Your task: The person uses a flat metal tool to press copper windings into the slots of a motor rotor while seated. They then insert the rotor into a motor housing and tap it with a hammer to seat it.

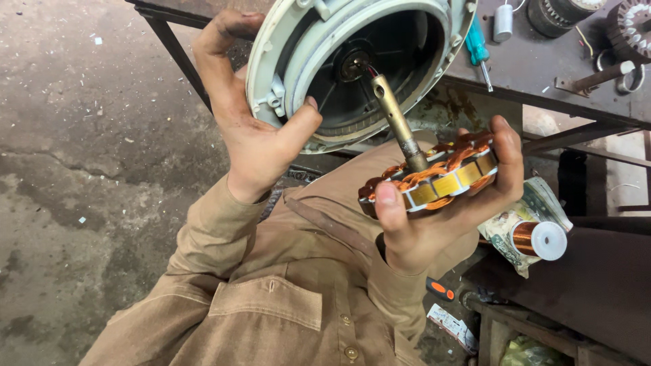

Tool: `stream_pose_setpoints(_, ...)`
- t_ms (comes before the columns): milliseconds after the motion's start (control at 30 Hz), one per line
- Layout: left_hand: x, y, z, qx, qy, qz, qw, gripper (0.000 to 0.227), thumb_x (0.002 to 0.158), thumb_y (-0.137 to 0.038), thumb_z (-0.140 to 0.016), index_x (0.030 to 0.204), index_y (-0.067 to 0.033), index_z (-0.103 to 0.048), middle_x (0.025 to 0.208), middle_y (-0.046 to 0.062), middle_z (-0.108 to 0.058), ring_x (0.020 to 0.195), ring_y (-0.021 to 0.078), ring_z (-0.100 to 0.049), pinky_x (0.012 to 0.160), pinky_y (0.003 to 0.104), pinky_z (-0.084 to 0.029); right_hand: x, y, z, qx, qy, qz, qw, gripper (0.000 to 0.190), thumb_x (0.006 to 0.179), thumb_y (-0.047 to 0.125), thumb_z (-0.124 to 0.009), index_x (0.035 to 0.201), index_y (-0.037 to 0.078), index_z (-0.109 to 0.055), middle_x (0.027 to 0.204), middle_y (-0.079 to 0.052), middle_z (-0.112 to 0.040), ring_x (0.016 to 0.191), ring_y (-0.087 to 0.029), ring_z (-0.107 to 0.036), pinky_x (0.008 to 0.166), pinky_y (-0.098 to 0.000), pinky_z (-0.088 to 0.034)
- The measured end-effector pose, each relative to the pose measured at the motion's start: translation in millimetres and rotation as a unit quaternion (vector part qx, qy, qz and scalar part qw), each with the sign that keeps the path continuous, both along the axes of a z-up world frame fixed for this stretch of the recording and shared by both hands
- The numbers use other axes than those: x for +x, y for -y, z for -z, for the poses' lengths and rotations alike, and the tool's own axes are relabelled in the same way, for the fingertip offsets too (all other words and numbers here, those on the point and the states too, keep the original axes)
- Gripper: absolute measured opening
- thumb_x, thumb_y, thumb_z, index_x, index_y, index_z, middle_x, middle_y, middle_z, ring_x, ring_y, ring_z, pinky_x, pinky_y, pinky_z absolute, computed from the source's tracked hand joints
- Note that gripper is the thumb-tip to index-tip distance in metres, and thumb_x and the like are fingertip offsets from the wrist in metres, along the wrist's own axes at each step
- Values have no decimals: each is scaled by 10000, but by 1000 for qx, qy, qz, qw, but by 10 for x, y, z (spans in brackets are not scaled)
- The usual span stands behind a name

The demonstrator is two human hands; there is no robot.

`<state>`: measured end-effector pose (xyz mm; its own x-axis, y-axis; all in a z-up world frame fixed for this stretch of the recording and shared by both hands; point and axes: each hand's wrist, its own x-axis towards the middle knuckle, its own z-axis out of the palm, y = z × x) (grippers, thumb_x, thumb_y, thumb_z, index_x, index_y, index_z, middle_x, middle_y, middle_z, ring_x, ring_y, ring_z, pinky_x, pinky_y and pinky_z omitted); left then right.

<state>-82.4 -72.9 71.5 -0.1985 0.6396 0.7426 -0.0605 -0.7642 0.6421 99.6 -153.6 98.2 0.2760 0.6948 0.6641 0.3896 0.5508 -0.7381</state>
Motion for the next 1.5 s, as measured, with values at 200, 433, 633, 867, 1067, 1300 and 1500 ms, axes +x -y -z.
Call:
stream_pose_setpoints(200,-2,-4,17,-12,5,4,1000,768,916,132,-716,1526,-112,-317,1482,-31,-349,1384,58,-417,1156,241,-469,-2,75,-90,10,139,80,987,928,891,477,-847,1568,155,-299,1557,-109,-350,1446,-242,-391,1193,-363,-399)
stream_pose_setpoints(433,42,10,-10,-10,-14,-8,1000,769,889,130,-726,1509,-82,-322,1476,-7,-350,1356,74,-443,1125,242,-505,-73,106,-140,18,168,79,982,936,841,452,-878,1531,146,-325,1566,-143,-362,1418,-265,-410,1137,-359,-449)
stream_pose_setpoints(633,37,62,-36,-13,-10,25,1000,770,891,136,-709,1503,-65,-287,1478,5,-333,1321,97,-496,1096,252,-526,-120,131,-134,25,156,57,986,949,870,433,-901,1556,152,-310,1547,-131,-340,1444,-250,-390,1200,-351,-424)
stream_pose_setpoints(867,16,25,-19,-14,-12,12,1000,775,893,114,-716,1517,-74,-297,1484,2,-341,1367,90,-442,1135,246,-492,-106,173,-158,31,130,55,989,910,854,438,-853,1534,143,-325,1573,-162,-353,1429,-255,-416,1221,-368,-425)
stream_pose_setpoints(1067,-5,45,10,-27,-35,-19,999,761,885,79,-751,1519,-63,-354,1492,3,-332,1395,90,-390,1127,239,-477,-101,179,-116,44,96,42,993,913,855,469,-833,1548,163,-325,1538,-126,-367,1434,-233,-417,1233,-362,-416)
stream_pose_setpoints(1300,-30,51,-11,-14,-31,-10,999,764,890,60,-760,1519,-85,-352,1472,-15,-347,1378,82,-400,1145,250,-483,-10,115,-78,29,14,-17,999,883,907,470,-852,1547,143,-339,1541,-130,-365,1382,-227,-446,1192,-374,-429)
stream_pose_setpoints(1500,-50,52,-37,-18,-33,1,999,762,892,61,-758,1518,-82,-347,1479,-10,-341,1386,84,-395,1135,250,-484,85,59,-57,21,33,-4,999,874,922,449,-842,1550,127,-326,1539,-130,-359,1405,-237,-428,1200,-380,-411)
